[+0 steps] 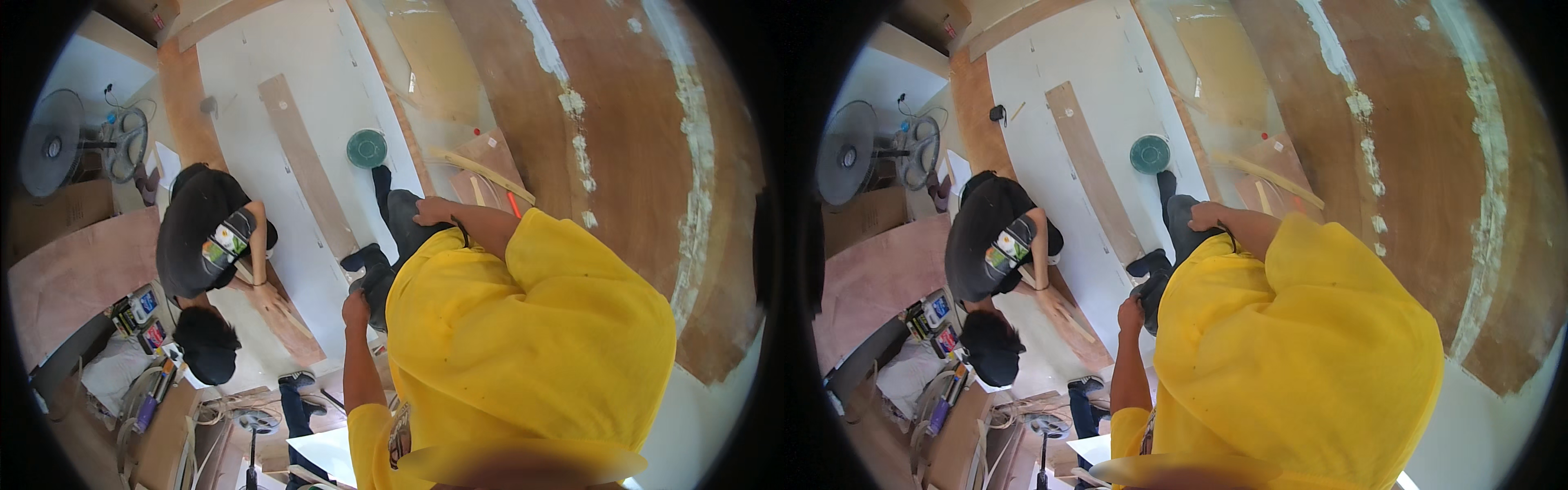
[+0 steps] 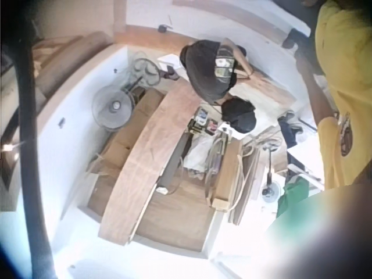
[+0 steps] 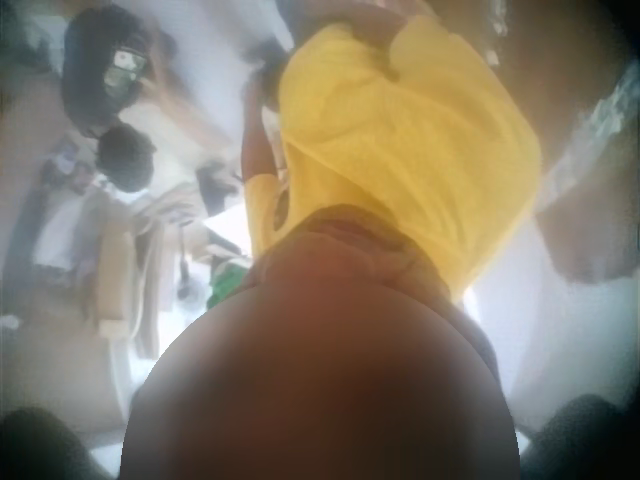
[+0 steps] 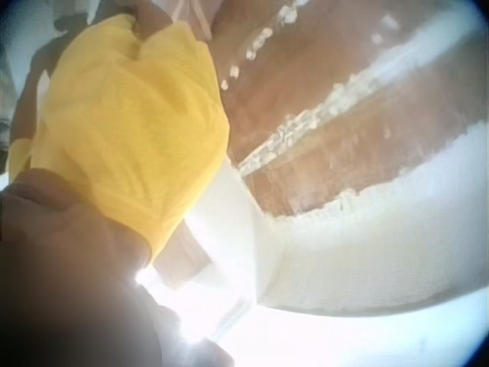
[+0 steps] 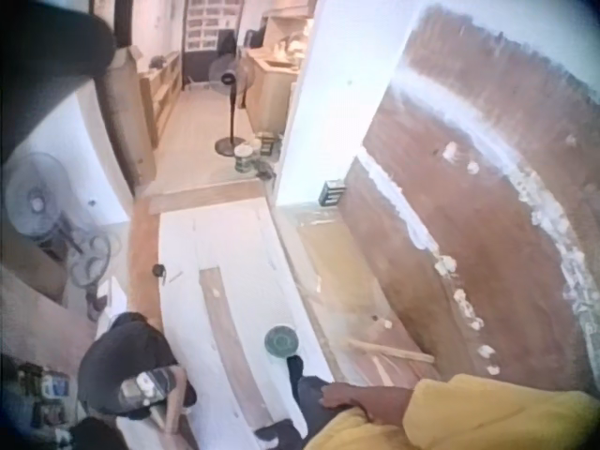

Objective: The person kneels on the floor and installs large white flooring panels, aligning them with existing wood-look planks. They lift and position the panels by hand, occasionally walking around the room to reposition materials.

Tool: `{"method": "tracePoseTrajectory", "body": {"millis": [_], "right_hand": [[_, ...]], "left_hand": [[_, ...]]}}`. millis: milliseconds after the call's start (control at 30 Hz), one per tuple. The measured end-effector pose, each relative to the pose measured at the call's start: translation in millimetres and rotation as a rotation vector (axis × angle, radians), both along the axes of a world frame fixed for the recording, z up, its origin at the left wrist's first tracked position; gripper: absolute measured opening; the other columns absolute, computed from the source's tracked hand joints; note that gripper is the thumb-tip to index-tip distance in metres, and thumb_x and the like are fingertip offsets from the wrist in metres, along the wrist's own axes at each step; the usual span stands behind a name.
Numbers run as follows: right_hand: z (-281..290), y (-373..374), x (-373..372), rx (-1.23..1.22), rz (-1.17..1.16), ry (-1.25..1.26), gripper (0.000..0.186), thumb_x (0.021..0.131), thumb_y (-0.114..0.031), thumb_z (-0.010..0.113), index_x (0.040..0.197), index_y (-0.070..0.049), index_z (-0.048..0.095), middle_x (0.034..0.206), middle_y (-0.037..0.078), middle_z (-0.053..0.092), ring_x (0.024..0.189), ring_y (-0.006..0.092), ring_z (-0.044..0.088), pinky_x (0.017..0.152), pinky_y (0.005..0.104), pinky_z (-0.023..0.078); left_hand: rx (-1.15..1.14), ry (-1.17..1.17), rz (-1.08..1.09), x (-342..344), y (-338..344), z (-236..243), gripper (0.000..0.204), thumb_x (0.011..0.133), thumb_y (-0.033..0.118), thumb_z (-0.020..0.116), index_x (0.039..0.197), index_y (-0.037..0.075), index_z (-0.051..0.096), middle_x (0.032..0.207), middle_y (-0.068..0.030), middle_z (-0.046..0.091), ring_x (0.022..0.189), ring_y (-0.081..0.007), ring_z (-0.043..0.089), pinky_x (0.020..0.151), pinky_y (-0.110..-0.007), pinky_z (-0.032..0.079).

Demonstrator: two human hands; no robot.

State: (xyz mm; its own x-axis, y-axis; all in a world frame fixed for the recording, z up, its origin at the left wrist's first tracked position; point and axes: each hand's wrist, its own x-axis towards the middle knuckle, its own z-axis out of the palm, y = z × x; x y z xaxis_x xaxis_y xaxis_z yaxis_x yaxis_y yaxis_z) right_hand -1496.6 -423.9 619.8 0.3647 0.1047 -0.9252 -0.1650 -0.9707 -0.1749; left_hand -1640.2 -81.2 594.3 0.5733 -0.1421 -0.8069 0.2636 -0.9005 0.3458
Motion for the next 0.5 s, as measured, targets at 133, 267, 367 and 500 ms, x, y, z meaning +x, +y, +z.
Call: {"method": "tracePoseTrajectory", "body": {"millis": [133, 267, 367, 500], "right_hand": [[-14, -48, 26, 0.051, -0.101, -0.179, 0.057, 0.086, -0.041, 0.057, 0.121, 0.004, 0.059, 0.116, 0.028, 0.061, 0.111, 0.04, 0.059, 0.097, 0.0452, 0.045], [-24, -121, 63, 0.116, -0.443, -0.251, 0.055, 0.084, -0.038, 0.056, 0.118, 0.004, 0.06, 0.119, 0.029, 0.06, 0.113, 0.039, 0.057, 0.099, 0.0443, 0.044], [-36, -168, 64, 0.117, -0.648, -0.367, 0.051, 0.081, -0.035, 0.058, 0.114, 0.004, 0.062, 0.114, 0.029, 0.061, 0.11, 0.0399, 0.059, 0.095, 0.0449, 0.045], [-58, -223, 56, 0.005, -0.74, -0.341, 0.045, 0.078, -0.031, 0.059, 0.104, 0.004, 0.066, 0.107, 0.029, 0.064, 0.103, 0.0411, 0.061, 0.089, 0.0457, 0.048]], "left_hand": [[0.064, -0.058, 0.354, 32, -12, -6, 0.034, 0.085, 0.021, 0.061, 0.114, 0.003, 0.067, 0.099, -0.0228, 0.069, 0.093, -0.0366, 0.066, 0.086, -0.043, 0.051], [0.008, -0.001, 0.556, 87, -37, -16, 0.034, 0.084, 0.021, 0.062, 0.11, -0.001, 0.068, 0.102, -0.0216, 0.069, 0.095, -0.0372, 0.066, 0.088, -0.041, 0.05], [0.01, -0.22, 0.413, 154, -59, -14, 0.034, 0.086, 0.021, 0.059, 0.109, -0.002, 0.068, 0.104, -0.021, 0.069, 0.097, -0.0359, 0.066, 0.088, -0.041, 0.05], [-0.03, -0.362, 0.348, 262, -95, 7, 0.035, 0.088, 0.023, 0.059, 0.111, -0.003, 0.066, 0.098, -0.0221, 0.069, 0.091, -0.0338, 0.067, 0.083, -0.04, 0.049]]}}
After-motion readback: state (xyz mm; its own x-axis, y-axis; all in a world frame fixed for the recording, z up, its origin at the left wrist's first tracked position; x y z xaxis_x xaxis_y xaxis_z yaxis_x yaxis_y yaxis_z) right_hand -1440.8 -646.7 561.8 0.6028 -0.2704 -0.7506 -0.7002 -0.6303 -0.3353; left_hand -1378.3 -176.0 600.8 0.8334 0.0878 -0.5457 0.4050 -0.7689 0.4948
